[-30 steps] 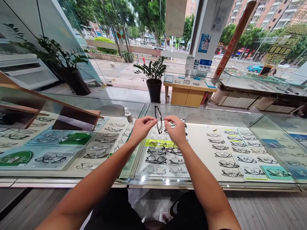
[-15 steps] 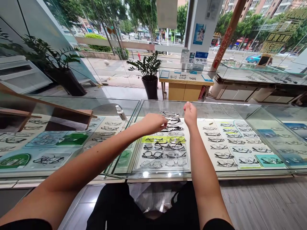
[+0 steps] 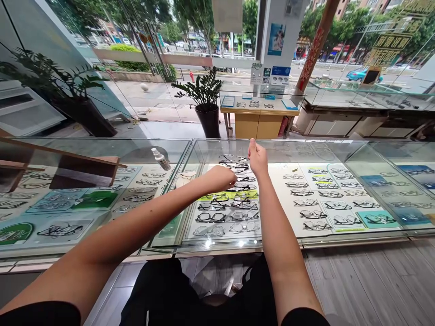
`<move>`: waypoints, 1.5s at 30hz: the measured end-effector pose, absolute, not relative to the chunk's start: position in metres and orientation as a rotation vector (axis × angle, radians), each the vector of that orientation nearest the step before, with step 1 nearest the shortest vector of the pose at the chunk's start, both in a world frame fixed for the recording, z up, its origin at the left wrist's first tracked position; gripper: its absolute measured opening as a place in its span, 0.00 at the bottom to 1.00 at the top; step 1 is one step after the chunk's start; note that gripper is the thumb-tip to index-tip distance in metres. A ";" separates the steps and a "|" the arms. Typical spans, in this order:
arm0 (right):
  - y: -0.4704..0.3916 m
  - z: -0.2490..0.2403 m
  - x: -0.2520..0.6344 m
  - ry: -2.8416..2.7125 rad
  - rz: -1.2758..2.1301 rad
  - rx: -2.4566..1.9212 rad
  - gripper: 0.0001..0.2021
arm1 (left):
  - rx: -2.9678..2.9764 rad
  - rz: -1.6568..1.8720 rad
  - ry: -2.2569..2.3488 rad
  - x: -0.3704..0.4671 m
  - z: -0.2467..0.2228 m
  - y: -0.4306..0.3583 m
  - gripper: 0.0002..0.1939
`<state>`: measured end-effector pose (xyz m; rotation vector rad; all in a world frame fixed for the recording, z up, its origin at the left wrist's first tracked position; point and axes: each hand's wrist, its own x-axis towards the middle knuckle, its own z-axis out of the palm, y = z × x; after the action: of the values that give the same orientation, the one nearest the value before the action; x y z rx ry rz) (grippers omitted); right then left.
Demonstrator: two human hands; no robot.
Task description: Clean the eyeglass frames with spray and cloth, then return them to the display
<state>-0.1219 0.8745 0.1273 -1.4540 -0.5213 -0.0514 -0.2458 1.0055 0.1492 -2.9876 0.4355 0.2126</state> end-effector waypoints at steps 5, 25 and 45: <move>0.876 0.123 -0.118 -0.557 -0.020 -1.513 0.36 | -3.020 0.233 0.409 -0.246 0.151 1.005 0.11; 0.873 0.123 -0.122 -0.596 -0.077 -1.586 0.31 | -3.084 0.205 0.294 -0.210 0.147 1.025 0.11; 0.892 0.133 -0.161 -0.684 -0.043 -1.624 0.31 | -4.265 -1.318 -0.220 -0.307 0.170 1.115 0.18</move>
<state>-0.1610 0.8918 0.1334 -1.6236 -0.6841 -0.0432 -0.3074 1.1153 0.1703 -4.2647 -0.2200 -1.3183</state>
